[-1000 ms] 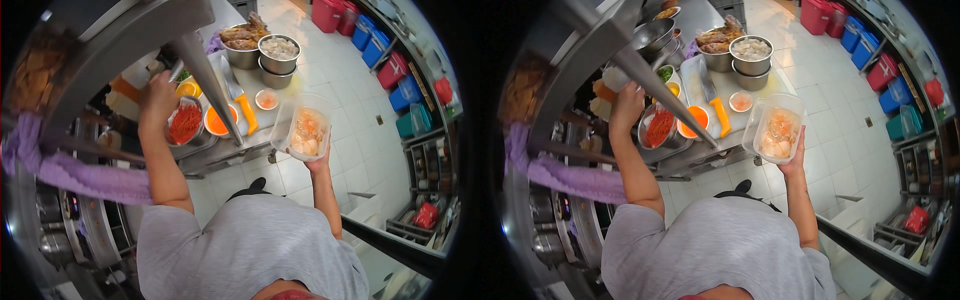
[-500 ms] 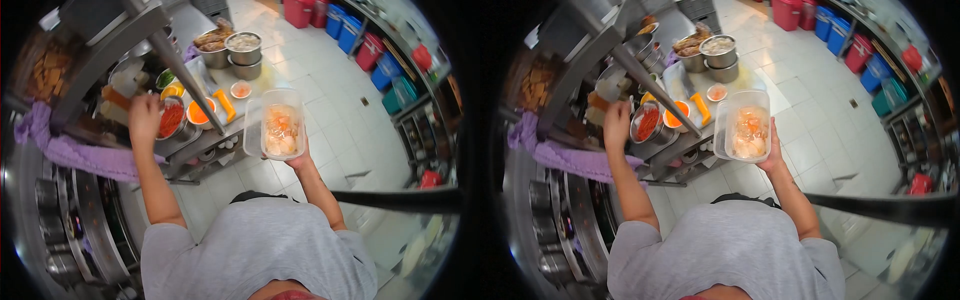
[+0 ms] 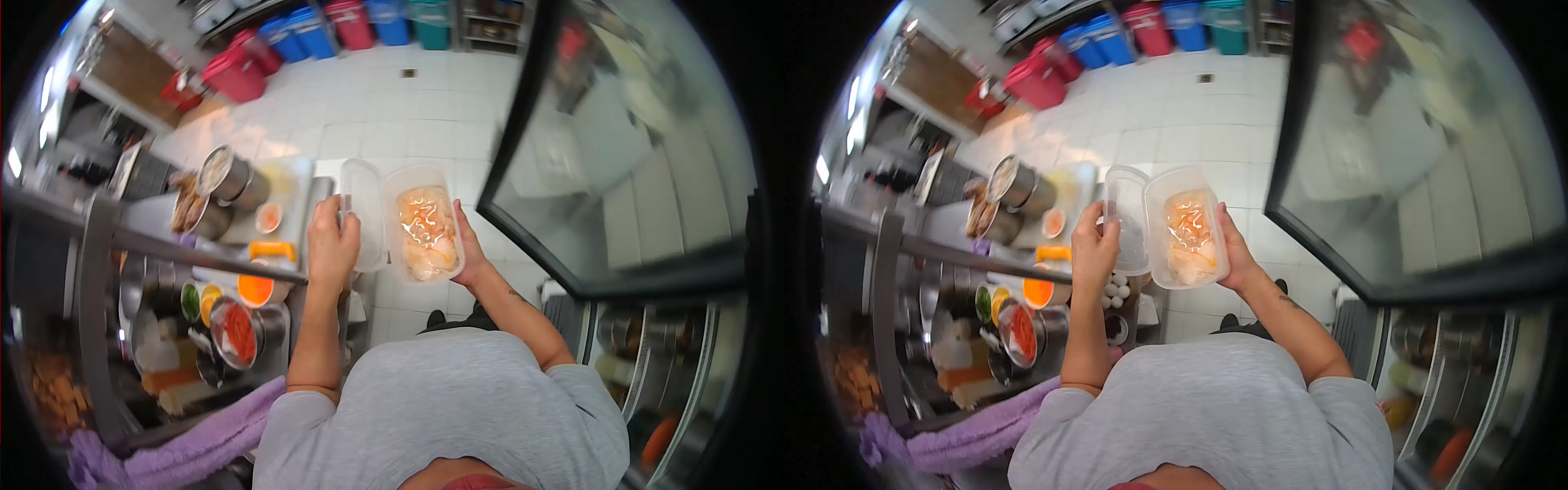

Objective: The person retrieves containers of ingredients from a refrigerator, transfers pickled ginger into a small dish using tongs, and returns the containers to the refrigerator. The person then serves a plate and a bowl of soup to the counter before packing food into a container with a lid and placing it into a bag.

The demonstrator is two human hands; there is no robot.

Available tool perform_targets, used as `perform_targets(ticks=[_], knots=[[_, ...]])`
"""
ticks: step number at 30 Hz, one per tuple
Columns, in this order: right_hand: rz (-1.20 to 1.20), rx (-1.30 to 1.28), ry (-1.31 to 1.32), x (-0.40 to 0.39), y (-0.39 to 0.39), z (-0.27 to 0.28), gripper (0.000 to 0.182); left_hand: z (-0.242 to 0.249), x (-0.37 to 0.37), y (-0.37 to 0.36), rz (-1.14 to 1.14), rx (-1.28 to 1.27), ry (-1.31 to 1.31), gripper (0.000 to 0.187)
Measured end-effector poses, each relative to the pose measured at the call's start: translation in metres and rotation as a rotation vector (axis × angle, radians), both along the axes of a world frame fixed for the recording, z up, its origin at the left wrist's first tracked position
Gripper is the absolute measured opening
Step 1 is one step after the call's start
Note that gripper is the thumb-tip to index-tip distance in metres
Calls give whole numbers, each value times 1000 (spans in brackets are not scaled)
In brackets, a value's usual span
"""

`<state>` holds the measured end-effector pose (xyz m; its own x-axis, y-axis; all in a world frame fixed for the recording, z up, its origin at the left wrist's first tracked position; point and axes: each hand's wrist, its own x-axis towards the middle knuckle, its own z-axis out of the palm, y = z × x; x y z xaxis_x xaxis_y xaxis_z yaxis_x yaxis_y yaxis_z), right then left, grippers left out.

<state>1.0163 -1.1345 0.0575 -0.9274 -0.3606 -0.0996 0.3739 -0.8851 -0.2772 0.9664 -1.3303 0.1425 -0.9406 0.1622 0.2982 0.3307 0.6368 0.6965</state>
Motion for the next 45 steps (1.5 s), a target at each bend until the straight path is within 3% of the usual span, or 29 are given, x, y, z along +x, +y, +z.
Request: perform_targets(ticks=[2,4,7,10,14,21,27,33,36,39,42,45], knots=[[-157,77,5,25,12,-2,72,20,24,40,-206,-164,252,29],[-301,78,12,49,24,-4,72,34,68,87,-368,-179,267,34],[-499,147,69,90,43,-8,73,36,122,138,-490,-350,75,41],[-630,120,112,135,61,-11,75,23,154,171,-639,-243,108,50],[-797,105,44,211,82,-5,76,16,190,207,-724,-326,492,65],[-1067,277,-122,354,113,-24,75,-12,304,261,-1043,-212,54,70],[-1218,213,-232,451,120,-46,73,-24,378,296,-1298,-320,-14,71],[-1402,164,-370,499,120,-66,71,-44,414,336,-1541,-480,-77,75],[-1521,132,-288,510,148,-95,69,-88,431,363,-1559,-338,206,78],[-1620,113,-215,519,184,-74,65,-63,453,394,-1529,-353,61,83],[-1780,150,-143,518,230,-68,62,-65,465,447,-1551,-313,174,85],[-1911,413,-745,518,289,-95,62,-67,472,502,-1603,-344,187,83]])
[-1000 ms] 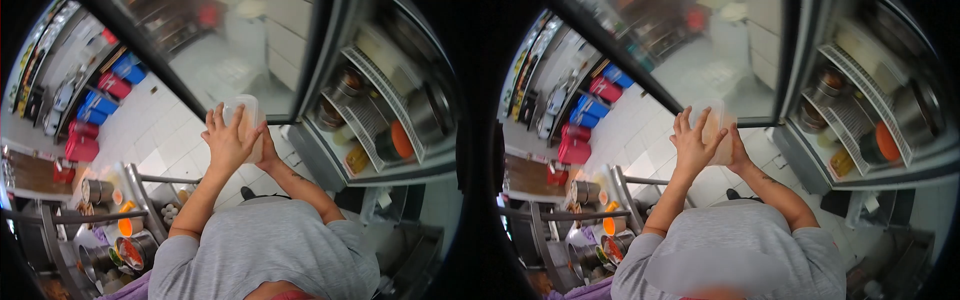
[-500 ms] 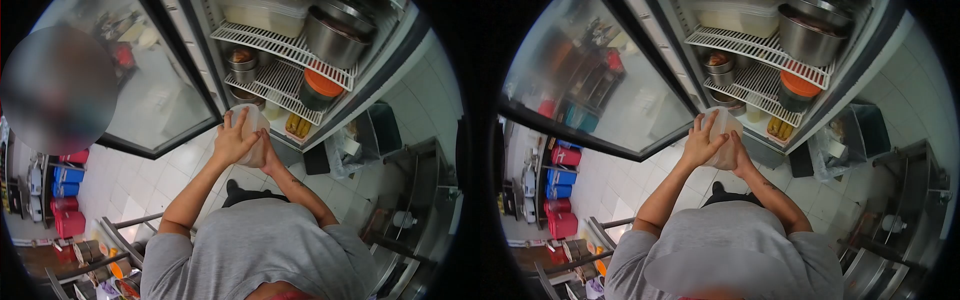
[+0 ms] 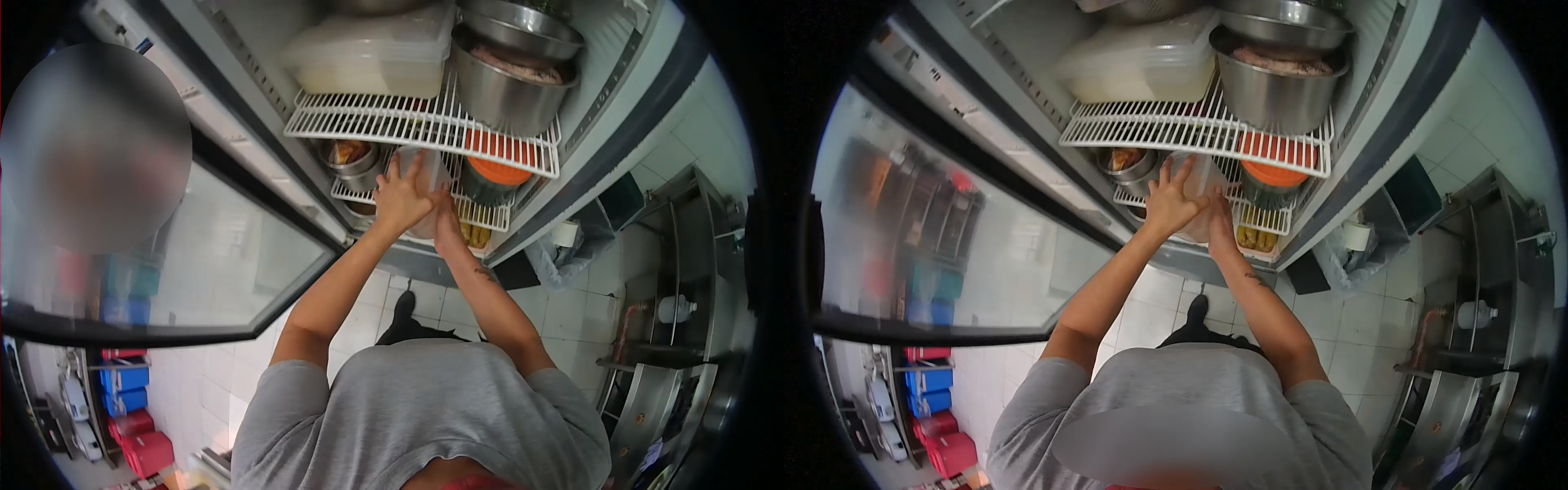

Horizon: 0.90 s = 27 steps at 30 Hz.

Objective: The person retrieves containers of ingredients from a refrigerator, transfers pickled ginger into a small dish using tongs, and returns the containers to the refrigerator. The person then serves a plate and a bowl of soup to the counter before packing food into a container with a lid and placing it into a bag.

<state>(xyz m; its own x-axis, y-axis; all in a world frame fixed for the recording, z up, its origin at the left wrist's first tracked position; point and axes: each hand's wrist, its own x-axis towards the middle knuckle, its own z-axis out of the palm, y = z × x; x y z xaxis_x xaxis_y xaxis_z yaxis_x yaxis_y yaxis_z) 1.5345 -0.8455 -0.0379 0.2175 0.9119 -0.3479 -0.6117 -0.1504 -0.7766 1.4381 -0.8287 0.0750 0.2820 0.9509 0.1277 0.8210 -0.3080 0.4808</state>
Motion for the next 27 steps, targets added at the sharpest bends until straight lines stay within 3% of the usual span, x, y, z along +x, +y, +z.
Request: perform_targets(ticks=[2,4,5,6,7,11,17,24,27], knots=[[3,14,-206,10,27,2,54,1,6,31,-45,-19,110,82],[122,75,-563,37,35,-7,45,-10,18,59,-136,197,125,65],[-42,197,-607,34,40,-32,39,-22,26,79,-214,226,89,58],[-30,126,-595,31,33,-25,39,-31,35,97,-293,255,50,52],[-20,56,-585,25,22,-3,40,-36,45,111,-401,343,87,34],[42,-78,-601,25,4,-21,39,-51,64,153,-524,355,186,33],[70,-47,-472,26,-19,-8,32,-67,71,189,-498,258,299,32],[56,99,-396,34,-20,-30,26,-71,72,204,-473,205,341,31],[124,-82,-504,38,-12,-21,27,-70,72,207,-467,198,350,30]])
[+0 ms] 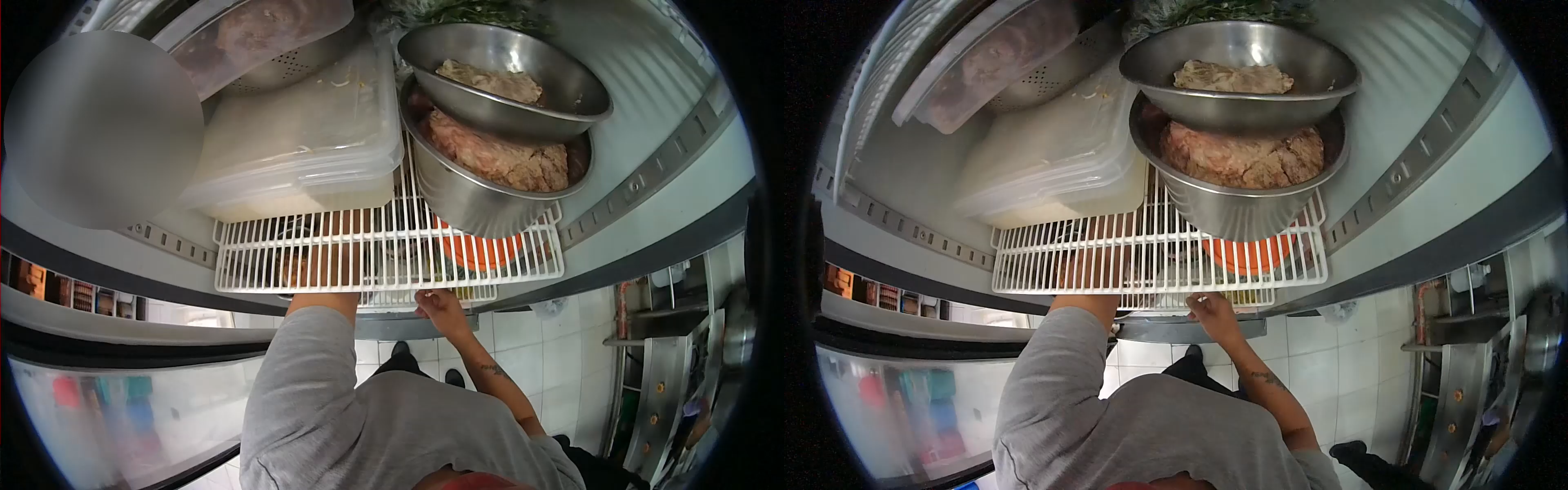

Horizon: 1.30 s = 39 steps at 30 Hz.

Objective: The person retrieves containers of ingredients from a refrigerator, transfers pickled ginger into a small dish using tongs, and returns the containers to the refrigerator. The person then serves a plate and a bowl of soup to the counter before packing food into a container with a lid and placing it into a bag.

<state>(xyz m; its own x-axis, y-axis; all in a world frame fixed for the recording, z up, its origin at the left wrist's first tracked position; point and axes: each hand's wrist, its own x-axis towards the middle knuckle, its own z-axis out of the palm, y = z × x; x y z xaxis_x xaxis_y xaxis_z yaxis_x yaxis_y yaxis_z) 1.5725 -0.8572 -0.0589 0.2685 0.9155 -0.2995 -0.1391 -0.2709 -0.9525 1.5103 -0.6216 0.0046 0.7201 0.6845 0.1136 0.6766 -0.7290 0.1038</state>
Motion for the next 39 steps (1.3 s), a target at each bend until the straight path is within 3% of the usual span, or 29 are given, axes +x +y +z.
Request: perform_targets(ticks=[3,5,8,11,12,15,22,32,39], knots=[[88,-153,-303,-1,14,18,27,0,0,2,10,-4,5,30],[103,26,-424,-5,21,-5,31,-1,-1,4,17,-1,9,30],[216,108,-623,-10,21,8,34,-2,-1,5,22,-8,16,29],[95,220,-656,-16,26,-1,46,-2,-2,8,31,-6,18,29],[283,82,-673,-13,31,1,38,-2,-3,8,33,-4,22,28],[165,636,-770,-26,67,13,46,-4,-2,10,32,0,31,28],[322,688,-849,-92,133,-2,46,-6,-2,18,14,23,39,27],[245,611,-842,-100,144,-7,48,-3,-5,17,3,7,27,25],[187,577,-747,-97,145,1,51,22,-30,-27,57,17,-50,24]])
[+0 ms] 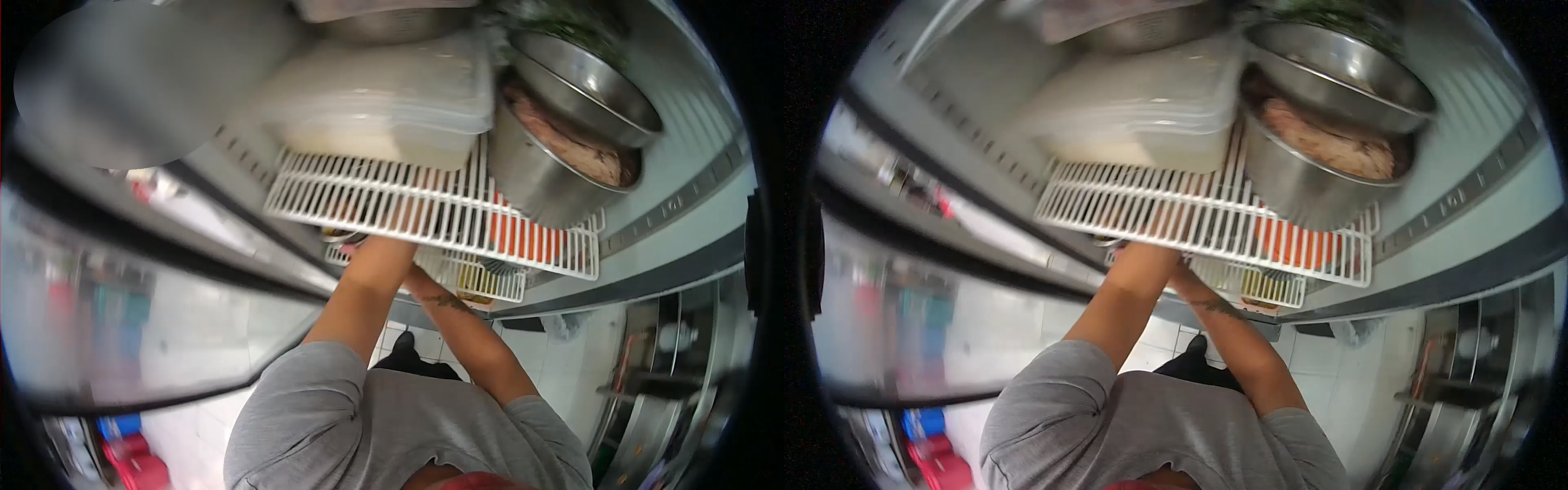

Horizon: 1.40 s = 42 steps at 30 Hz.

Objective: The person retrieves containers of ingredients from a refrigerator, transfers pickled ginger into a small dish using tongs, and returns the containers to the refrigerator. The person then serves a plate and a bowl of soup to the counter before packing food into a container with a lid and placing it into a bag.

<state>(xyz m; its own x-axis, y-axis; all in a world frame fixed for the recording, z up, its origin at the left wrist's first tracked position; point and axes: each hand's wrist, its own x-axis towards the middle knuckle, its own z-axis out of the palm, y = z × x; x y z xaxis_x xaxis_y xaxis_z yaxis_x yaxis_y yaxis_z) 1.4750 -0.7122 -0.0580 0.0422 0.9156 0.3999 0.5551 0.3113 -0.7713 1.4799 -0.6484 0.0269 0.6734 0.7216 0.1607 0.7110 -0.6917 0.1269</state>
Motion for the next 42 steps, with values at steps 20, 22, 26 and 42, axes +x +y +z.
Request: perform_targets(ticks=[20,22,26,42], knots=[[1104,-433,303,-193,-255,43,20,-6,-370,-518,1381,-38,-986,21],[1274,-519,326,-253,-284,72,17,10,-400,-563,1592,80,-963,20],[1597,-707,249,-379,-343,123,15,25,-481,-638,1888,712,-899,22],[1875,-1428,-223,-787,-677,184,59,79,-739,-856,2690,1727,-1202,69]])
